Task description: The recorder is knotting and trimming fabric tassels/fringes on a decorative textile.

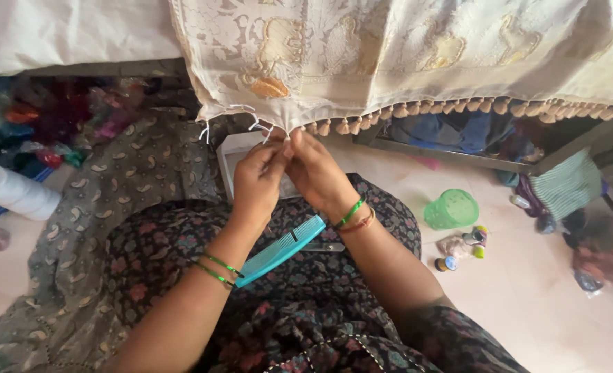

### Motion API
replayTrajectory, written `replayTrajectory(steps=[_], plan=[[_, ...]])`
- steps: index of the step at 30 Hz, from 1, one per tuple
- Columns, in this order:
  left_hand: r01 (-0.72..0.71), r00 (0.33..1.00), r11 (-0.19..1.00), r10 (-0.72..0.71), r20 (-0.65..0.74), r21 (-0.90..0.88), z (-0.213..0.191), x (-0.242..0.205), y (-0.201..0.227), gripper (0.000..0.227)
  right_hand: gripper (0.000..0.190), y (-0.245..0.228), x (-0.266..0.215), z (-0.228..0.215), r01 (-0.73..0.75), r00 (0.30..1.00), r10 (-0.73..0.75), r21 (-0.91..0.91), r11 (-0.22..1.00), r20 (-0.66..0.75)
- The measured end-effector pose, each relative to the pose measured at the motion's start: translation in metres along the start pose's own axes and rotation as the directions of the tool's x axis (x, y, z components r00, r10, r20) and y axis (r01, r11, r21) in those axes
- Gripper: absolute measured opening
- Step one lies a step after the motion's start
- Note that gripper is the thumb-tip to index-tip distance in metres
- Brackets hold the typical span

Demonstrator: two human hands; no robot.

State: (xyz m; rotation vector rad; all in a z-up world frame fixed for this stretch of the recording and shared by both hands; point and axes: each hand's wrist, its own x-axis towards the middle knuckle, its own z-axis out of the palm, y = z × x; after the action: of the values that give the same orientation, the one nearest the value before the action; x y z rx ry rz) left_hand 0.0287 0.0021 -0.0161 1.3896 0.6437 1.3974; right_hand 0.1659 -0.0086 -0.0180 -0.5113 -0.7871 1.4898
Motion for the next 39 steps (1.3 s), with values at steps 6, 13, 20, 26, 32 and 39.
replayTrajectory(steps=[6,13,20,26,32,39], plan=[[0.154,0.973,0.943,-0.197,0.123,0.294,-0.021,0.001,0.013,0.026,0.021,0.002,0.000,0.021,0.045,0.941,-0.125,-0.251,0.967,-0.315],[0.112,0.982,0.993,-0.117,0.146,0.039,-0.014,0.027,0.022,0.024,0.024,0.024,-0.020,0.010,0.188,0.929,-0.299,-0.419,0.888,-0.217],[0.166,0.981,0.985,-0.161,0.105,-0.040,-0.002,0.016,0.002,0.022,0.028,-0.008,-0.017,0.032,0.090,0.975,-0.155,-0.358,0.930,-0.159],[-0.304,0.949,0.841,0.306,0.070,0.448,-0.008,0.005,0.002,0.016,0.025,-0.003,-0.001,0.025,0.052,0.981,-0.074,-0.123,0.991,-0.181],[-0.179,0.984,0.918,0.163,0.073,0.355,-0.018,0.011,0.015,0.026,0.018,0.015,-0.003,0.009,0.203,0.943,-0.253,-0.228,0.952,-0.216],[0.504,0.847,0.858,-0.467,0.255,-0.103,-0.015,0.032,0.025,0.027,0.020,0.016,-0.023,0.011,0.138,0.982,-0.153,-0.139,0.981,-0.108]])
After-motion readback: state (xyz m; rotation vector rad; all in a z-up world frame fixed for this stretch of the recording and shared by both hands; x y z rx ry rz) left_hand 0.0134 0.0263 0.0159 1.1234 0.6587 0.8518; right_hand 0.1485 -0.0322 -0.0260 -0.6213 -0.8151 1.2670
